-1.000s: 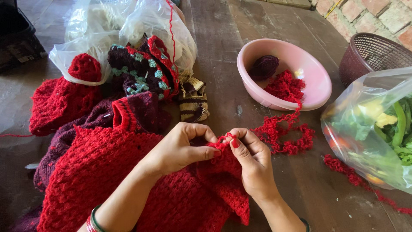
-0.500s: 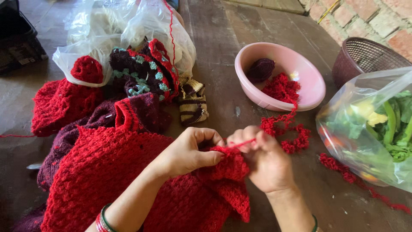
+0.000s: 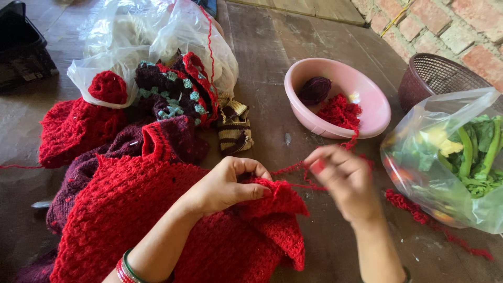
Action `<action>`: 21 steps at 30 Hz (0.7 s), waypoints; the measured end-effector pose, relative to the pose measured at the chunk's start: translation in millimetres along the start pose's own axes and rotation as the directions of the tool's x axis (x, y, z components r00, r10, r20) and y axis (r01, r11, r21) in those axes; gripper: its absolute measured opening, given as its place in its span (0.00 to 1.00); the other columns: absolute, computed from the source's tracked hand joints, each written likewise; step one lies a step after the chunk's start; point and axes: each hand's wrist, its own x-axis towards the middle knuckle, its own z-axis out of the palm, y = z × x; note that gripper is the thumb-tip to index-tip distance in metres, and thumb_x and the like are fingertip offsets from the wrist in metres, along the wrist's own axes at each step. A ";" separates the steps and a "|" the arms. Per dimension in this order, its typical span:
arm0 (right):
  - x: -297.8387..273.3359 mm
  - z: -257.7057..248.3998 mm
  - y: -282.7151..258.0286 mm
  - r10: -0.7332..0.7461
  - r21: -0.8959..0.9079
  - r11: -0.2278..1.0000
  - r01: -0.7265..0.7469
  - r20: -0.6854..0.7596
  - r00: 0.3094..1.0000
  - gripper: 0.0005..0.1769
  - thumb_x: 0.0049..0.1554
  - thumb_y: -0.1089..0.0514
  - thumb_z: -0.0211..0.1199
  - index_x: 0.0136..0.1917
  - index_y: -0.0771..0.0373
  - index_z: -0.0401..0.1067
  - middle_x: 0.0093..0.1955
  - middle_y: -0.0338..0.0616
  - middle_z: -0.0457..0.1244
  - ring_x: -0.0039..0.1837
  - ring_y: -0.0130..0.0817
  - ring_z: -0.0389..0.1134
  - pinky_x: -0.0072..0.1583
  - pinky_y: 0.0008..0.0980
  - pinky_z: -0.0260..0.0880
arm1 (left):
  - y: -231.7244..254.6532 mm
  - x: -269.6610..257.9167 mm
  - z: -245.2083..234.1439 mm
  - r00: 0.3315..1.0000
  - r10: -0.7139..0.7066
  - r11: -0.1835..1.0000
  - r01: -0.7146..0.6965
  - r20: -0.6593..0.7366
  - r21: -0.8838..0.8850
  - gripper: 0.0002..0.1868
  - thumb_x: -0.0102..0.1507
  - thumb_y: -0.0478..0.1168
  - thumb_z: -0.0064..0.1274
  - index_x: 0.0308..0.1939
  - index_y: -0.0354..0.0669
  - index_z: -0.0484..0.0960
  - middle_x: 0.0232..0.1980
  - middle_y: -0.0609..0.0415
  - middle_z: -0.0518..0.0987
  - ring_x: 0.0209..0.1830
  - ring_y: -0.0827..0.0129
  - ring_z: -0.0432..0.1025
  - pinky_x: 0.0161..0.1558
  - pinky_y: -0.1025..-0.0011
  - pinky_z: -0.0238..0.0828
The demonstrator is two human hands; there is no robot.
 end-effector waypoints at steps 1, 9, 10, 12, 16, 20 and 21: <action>-4.0 7.6 -2.3 -0.058 -0.072 0.995 0.064 0.081 0.995 0.08 0.61 0.58 0.64 0.52 0.62 0.77 0.37 0.26 0.61 0.38 0.13 0.55 0.39 0.20 0.54 | -1.7 1.1 0.4 1.000 0.011 0.999 -0.011 -0.011 -0.031 0.07 0.60 0.33 0.62 0.41 0.36 0.84 0.37 0.62 0.82 0.37 0.82 0.71 0.41 0.80 0.71; -14.8 56.3 -28.5 -0.018 -0.309 0.951 0.028 0.037 0.999 0.10 0.51 0.61 0.70 0.47 0.65 0.78 0.37 0.31 0.66 0.36 0.14 0.59 0.37 0.19 0.59 | -2.1 1.5 2.4 0.995 0.101 0.990 -0.103 -0.021 -0.093 0.08 0.61 0.36 0.62 0.42 0.40 0.80 0.37 0.66 0.77 0.36 0.84 0.66 0.38 0.82 0.66; -14.5 56.4 -29.4 -0.095 -0.297 0.949 0.111 0.068 0.993 0.10 0.52 0.61 0.70 0.47 0.66 0.77 0.39 0.31 0.67 0.40 0.14 0.62 0.41 0.18 0.63 | -1.4 0.9 3.6 0.995 0.094 0.994 -0.096 -0.041 -0.050 0.08 0.61 0.36 0.62 0.41 0.40 0.79 0.36 0.66 0.76 0.35 0.84 0.66 0.37 0.81 0.66; -14.2 56.1 -27.4 -0.109 -0.281 0.952 0.124 0.069 0.992 0.10 0.52 0.62 0.69 0.48 0.66 0.77 0.41 0.31 0.68 0.41 0.12 0.65 0.43 0.17 0.65 | -1.0 1.5 6.6 0.993 0.082 0.996 -0.079 -0.083 0.039 0.09 0.61 0.38 0.64 0.38 0.41 0.78 0.35 0.65 0.75 0.35 0.84 0.65 0.36 0.81 0.65; -16.0 54.3 -14.6 0.076 -0.221 0.972 -0.081 -0.035 0.997 0.08 0.51 0.63 0.67 0.46 0.65 0.78 0.37 0.31 0.67 0.35 0.12 0.59 0.37 0.17 0.59 | -7.2 7.3 11.1 0.973 0.170 0.985 -0.164 -0.158 0.053 0.06 0.67 0.40 0.54 0.38 0.42 0.76 0.35 0.66 0.72 0.37 0.85 0.63 0.39 0.82 0.64; -18.3 46.3 -3.9 0.066 -0.116 0.991 -0.074 -0.069 0.995 0.05 0.53 0.63 0.67 0.45 0.65 0.77 0.37 0.31 0.67 0.37 0.12 0.62 0.38 0.16 0.61 | -18.2 11.9 8.8 0.968 0.116 0.984 -0.143 -0.223 -0.109 0.05 0.68 0.38 0.51 0.38 0.43 0.72 0.35 0.66 0.69 0.35 0.84 0.60 0.37 0.81 0.59; -19.0 45.6 -3.2 0.049 -0.105 0.993 -0.055 -0.061 0.997 0.05 0.54 0.64 0.67 0.45 0.65 0.76 0.38 0.30 0.67 0.38 0.12 0.62 0.39 0.16 0.61 | -18.8 12.0 7.3 0.968 0.093 0.985 -0.123 -0.231 -0.118 0.05 0.67 0.38 0.50 0.38 0.43 0.72 0.35 0.66 0.68 0.35 0.84 0.59 0.36 0.80 0.58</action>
